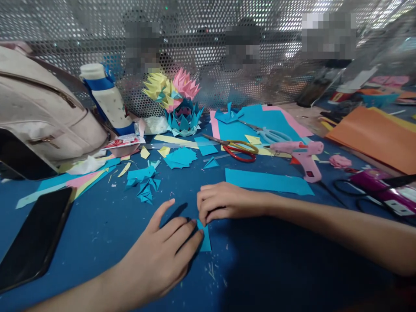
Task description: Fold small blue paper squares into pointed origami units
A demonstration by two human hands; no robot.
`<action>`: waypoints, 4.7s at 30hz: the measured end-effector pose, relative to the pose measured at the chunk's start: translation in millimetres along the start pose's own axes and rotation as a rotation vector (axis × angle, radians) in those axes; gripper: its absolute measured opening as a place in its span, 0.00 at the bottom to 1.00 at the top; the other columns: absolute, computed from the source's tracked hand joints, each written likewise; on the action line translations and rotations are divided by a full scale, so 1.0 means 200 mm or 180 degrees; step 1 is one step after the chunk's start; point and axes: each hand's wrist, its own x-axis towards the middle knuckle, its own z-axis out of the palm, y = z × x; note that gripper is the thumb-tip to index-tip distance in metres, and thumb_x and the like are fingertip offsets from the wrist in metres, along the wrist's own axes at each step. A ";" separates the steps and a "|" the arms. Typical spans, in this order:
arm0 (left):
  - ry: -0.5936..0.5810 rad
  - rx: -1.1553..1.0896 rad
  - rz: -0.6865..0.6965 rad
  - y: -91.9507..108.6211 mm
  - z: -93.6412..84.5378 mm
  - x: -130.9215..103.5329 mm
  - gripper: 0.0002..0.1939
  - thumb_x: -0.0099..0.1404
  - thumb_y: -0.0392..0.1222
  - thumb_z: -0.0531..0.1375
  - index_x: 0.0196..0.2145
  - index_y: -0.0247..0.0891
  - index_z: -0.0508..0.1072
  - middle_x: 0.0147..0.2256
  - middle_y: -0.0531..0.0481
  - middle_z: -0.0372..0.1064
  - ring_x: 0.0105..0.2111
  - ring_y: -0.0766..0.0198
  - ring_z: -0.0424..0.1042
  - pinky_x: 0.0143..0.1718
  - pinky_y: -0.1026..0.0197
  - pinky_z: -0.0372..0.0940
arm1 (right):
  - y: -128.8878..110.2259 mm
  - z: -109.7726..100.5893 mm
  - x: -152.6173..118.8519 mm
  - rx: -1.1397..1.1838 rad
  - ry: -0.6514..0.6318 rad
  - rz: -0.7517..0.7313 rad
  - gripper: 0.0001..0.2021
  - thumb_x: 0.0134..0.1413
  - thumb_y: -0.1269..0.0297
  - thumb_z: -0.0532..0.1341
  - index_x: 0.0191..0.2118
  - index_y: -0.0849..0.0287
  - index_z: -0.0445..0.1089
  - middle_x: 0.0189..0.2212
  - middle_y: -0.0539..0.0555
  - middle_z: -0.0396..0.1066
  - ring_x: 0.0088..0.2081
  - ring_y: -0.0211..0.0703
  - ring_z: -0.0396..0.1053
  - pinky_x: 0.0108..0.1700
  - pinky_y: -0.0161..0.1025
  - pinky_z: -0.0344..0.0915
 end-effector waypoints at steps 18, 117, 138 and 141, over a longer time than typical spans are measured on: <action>-0.0067 0.0071 0.0047 -0.01 0.00 0.00 0.17 0.70 0.42 0.57 0.55 0.41 0.73 0.46 0.47 0.74 0.49 0.56 0.68 0.69 0.42 0.33 | -0.03 0.06 0.01 -0.0023 0.0324 0.0395 0.06 0.63 0.63 0.63 0.36 0.59 0.74 0.34 0.50 0.71 0.38 0.37 0.64 0.40 0.33 0.58; 0.0059 -0.0033 0.0242 -0.02 -0.03 -0.01 0.15 0.69 0.35 0.54 0.51 0.31 0.72 0.41 0.45 0.73 0.45 0.56 0.70 0.68 0.39 0.40 | -0.09 0.07 0.02 -0.2965 0.0453 -0.1235 0.12 0.69 0.72 0.52 0.37 0.57 0.71 0.32 0.48 0.71 0.31 0.38 0.60 0.29 0.40 0.49; -0.0098 -0.0141 0.0122 -0.02 -0.03 -0.01 0.17 0.69 0.34 0.53 0.54 0.30 0.70 0.43 0.45 0.72 0.47 0.56 0.69 0.69 0.41 0.35 | -0.11 0.06 0.05 -0.0646 0.0043 0.0684 0.06 0.66 0.64 0.59 0.38 0.61 0.69 0.34 0.51 0.65 0.37 0.41 0.60 0.40 0.37 0.56; -0.0087 -0.0140 0.0139 -0.02 -0.03 -0.01 0.17 0.70 0.34 0.53 0.54 0.30 0.70 0.43 0.45 0.72 0.47 0.56 0.69 0.69 0.41 0.35 | -0.11 0.08 0.05 -0.0784 0.0068 0.0651 0.07 0.67 0.64 0.58 0.37 0.61 0.68 0.34 0.52 0.66 0.37 0.42 0.60 0.40 0.38 0.56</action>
